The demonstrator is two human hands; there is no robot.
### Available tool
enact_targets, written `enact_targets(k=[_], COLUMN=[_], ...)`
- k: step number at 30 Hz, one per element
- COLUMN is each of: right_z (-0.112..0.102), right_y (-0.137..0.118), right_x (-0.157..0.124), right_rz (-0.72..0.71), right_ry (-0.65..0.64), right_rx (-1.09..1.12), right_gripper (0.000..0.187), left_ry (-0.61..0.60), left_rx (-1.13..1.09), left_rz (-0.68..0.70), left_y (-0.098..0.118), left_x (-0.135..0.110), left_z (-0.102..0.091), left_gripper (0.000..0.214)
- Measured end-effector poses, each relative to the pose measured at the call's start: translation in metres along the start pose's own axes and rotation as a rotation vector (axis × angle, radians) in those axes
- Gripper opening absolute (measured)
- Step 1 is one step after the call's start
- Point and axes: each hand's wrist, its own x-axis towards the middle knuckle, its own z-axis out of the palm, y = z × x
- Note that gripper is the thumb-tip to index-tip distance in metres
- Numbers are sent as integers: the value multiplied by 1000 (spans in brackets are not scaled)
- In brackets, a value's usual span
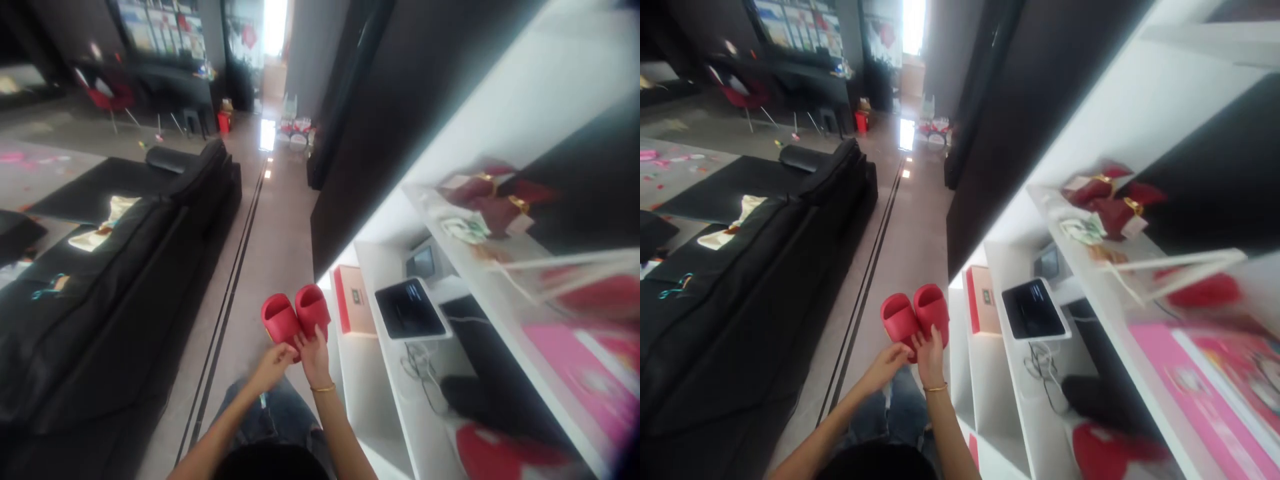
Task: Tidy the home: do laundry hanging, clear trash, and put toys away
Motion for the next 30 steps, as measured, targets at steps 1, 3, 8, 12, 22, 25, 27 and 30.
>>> enact_targets(k=[1,3,8,12,22,25,27,30], right_z=[23,70,194,290,462,505,539,603], right_y=[-11,-28,-51,-63,-122,-140,-152,-174], right_x=[25,75,207,311,555,641,701,784], right_rz=[3,13,46,51,-38,-39,-8,39], right_ry=[-21,-74,-189,-229,-67,-49,-61,-142], right_rx=[-9,-26,-59,-71,-65,-68,-54,-40], right_gripper=[28,25,30,35,38,40,39,33], left_ry=[21,73,449,657,398,337,322,309], left_rx=[14,40,121,504,1028,1054,1080,1114], left_rz=[2,19,214,542,549,580,591,565], left_y=[17,46,100,166,360,391,414,455], left_x=[23,66,183,312,645,744,808,899], left_z=[-7,-23,-64,-100,-166,-176,-181,-190], left_gripper=[19,17,19,39,75,78,80,81])
